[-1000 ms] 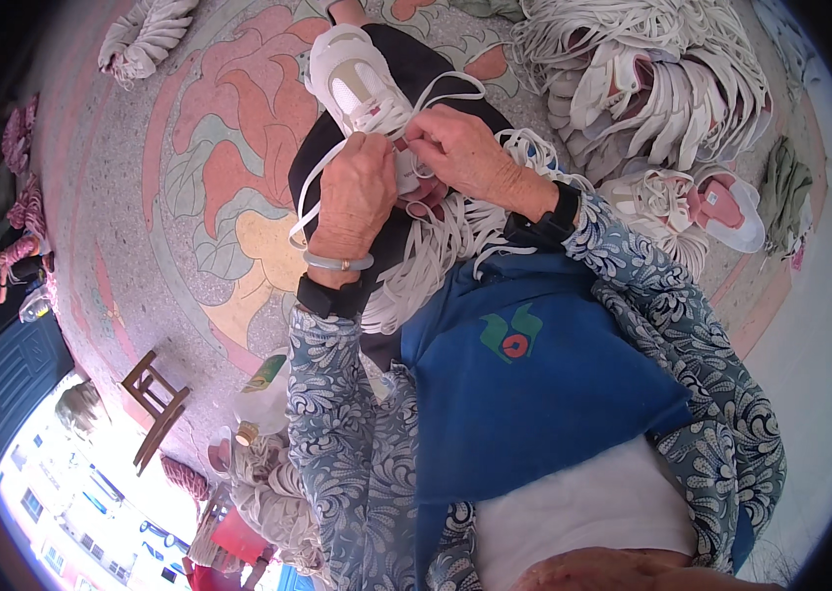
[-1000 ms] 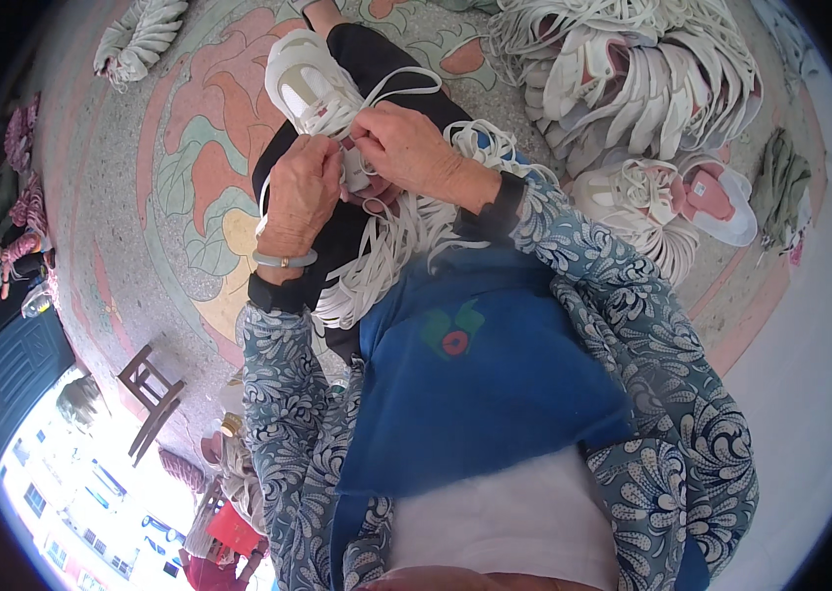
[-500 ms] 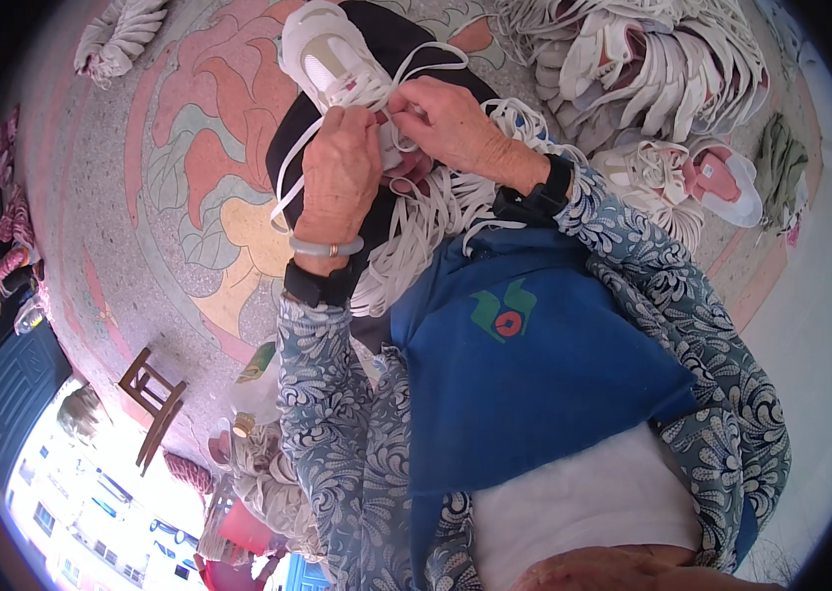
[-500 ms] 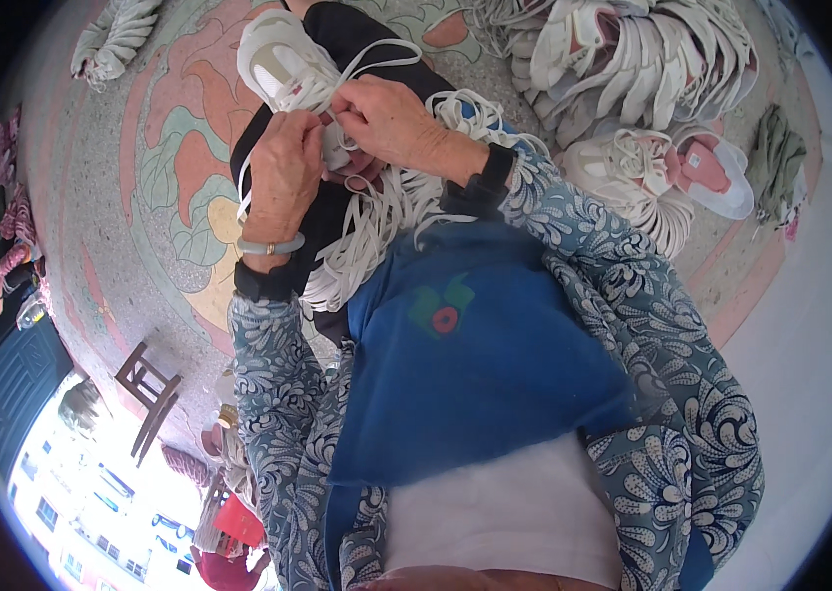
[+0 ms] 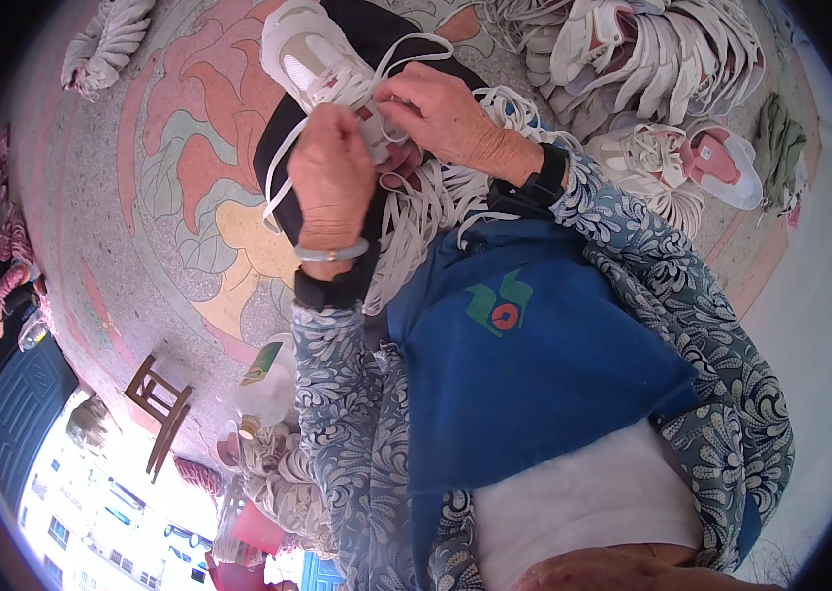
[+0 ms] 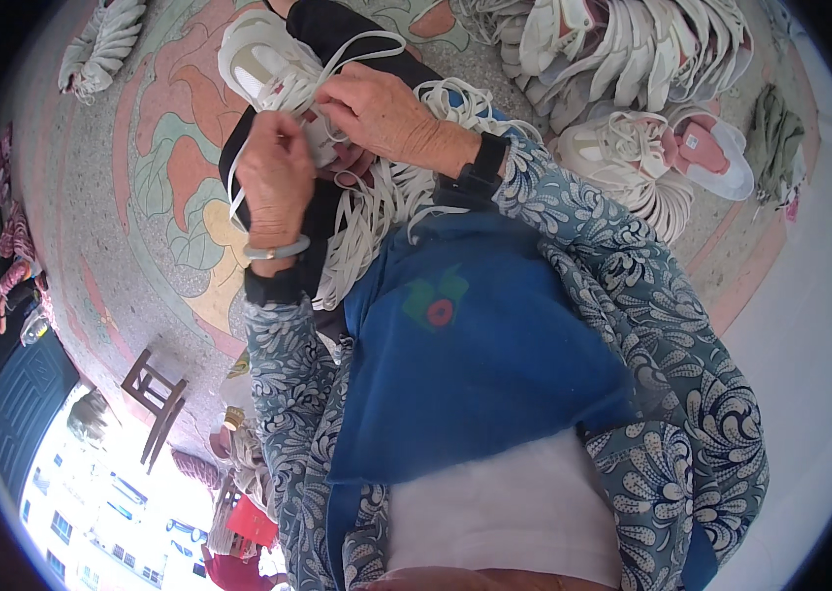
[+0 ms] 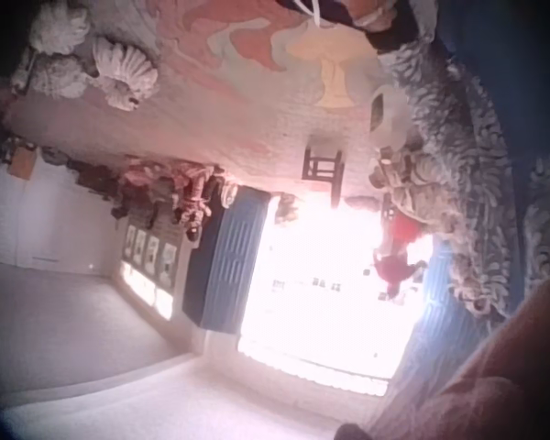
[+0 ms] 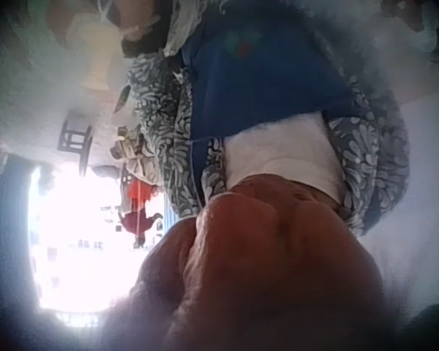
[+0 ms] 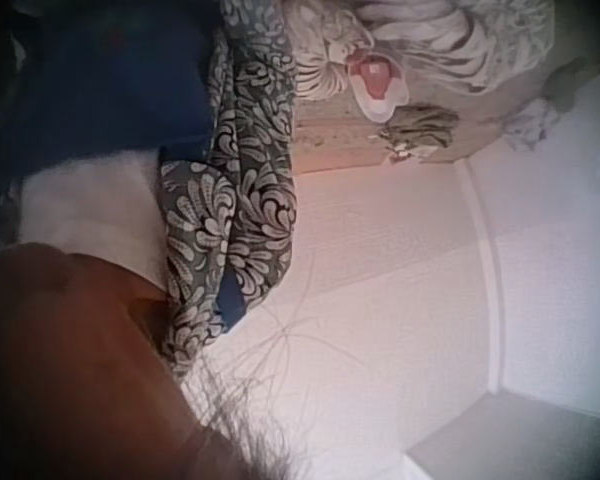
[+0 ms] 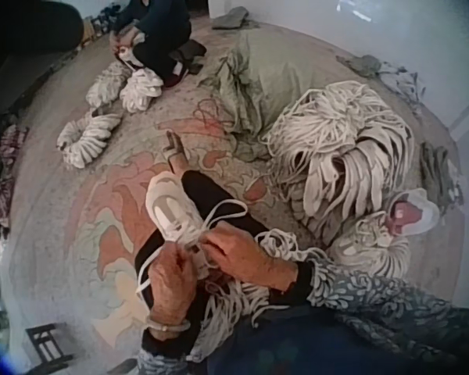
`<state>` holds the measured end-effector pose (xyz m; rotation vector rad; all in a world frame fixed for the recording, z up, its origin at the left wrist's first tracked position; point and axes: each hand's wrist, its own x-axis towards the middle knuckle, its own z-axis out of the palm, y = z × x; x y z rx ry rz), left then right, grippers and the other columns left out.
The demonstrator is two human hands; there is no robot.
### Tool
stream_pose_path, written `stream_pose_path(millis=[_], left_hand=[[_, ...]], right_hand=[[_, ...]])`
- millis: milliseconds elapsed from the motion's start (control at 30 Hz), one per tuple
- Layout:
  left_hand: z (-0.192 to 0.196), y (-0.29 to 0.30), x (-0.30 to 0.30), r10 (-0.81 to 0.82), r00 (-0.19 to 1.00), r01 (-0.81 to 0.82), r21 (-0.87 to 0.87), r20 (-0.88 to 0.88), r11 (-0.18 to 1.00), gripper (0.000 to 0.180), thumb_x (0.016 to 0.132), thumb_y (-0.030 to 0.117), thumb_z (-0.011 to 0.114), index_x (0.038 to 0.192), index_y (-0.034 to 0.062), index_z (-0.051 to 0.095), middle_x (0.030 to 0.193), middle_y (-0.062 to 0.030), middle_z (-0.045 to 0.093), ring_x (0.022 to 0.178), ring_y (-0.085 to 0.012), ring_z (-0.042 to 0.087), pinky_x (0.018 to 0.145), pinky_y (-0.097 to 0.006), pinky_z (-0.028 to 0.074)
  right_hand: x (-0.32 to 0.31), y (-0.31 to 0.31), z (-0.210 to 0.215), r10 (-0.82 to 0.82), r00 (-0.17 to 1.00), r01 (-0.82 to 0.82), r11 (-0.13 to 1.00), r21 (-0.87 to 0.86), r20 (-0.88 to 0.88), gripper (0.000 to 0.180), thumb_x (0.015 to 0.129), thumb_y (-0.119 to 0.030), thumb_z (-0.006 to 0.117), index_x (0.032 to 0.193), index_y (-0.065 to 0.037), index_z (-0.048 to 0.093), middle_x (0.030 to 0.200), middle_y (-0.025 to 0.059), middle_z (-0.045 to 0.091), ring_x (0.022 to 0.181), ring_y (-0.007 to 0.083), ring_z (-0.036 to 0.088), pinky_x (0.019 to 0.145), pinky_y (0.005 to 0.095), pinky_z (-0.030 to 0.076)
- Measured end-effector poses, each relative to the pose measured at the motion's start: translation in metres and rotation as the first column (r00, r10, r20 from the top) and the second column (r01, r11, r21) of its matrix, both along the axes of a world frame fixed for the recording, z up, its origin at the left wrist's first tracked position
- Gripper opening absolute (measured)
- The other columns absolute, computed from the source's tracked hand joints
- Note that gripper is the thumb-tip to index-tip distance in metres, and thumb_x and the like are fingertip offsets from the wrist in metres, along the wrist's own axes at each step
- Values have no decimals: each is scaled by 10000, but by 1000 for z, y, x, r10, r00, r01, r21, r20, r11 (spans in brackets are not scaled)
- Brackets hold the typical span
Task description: The person sits on the floor and threads long white shoelaces through the eyelets of a white sneaker. They pull the laces tight and adjust the shoe repeatedly, handling the laces and shoe by hand.
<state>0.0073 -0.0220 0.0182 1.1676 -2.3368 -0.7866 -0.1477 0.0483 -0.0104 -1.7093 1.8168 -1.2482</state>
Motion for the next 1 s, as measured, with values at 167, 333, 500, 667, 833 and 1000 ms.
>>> stream_pose_path(millis=[167, 333, 500, 667, 833, 1000], left_hand=[[20, -4, 2, 2, 1000, 3, 168, -27, 986, 72, 834, 72, 612, 800, 41, 557, 625, -130, 615, 526, -259, 625, 543, -364, 489], [7, -9, -3, 35, 998, -32, 58, -55, 998, 57, 802, 28, 618, 812, 25, 561, 663, -120, 607, 614, -277, 624, 573, -368, 487], [-4, -6, -3, -63, 995, 53, -137, -73, 989, 73, 786, -1, 607, 808, 33, 547, 691, -131, 591, 667, -341, 606, 590, -412, 479], [3, -1, -1, 76, 996, -72, 80, -47, 994, 88, 784, 16, 629, 821, 41, 553, 726, -118, 597, 687, -320, 604, 602, -407, 478], [-9, 6, 5, 67, 991, -77, -84, -113, 994, 90, 792, 21, 634, 803, 40, 546, 702, -99, 573, 659, -306, 583, 597, -403, 469], [-18, 7, -8, 69, 984, -105, -221, -167, 969, 137, 826, 54, 679, 812, 28, 545, 675, -62, 616, 565, -164, 600, 529, -307, 481]], right_hand=[[-1, 2, -3, -15, 1000, 15, 998, 61, 3, 165, 841, -151, 608, 951, -34, 644, 865, 121, 591, 785, 302, 619, 714, 374, 519], [-1, 0, -3, -13, 1000, 12, 999, 50, 14, 168, 846, -159, 600, 950, -36, 646, 865, 120, 596, 799, 298, 620, 719, 377, 520], [0, -1, -2, -11, 1000, 11, 999, 39, -5, 164, 848, -161, 600, 947, -39, 647, 856, 116, 597, 815, 293, 619, 729, 377, 519], [-1, 0, -5, -7, 1000, 6, 1000, -7, -28, 163, 851, -166, 604, 944, -41, 650, 845, 112, 593, 811, 293, 619, 721, 379, 520], [0, 0, -7, 7, 999, -7, 1000, -10, -47, 166, 845, -172, 620, 948, -46, 651, 847, 103, 579, 803, 283, 620, 701, 366, 520], [-2, -1, -5, 7, 997, -9, 1000, -30, -76, 168, 834, -157, 648, 963, -50, 650, 854, 95, 568, 767, 270, 616, 673, 352, 514]])
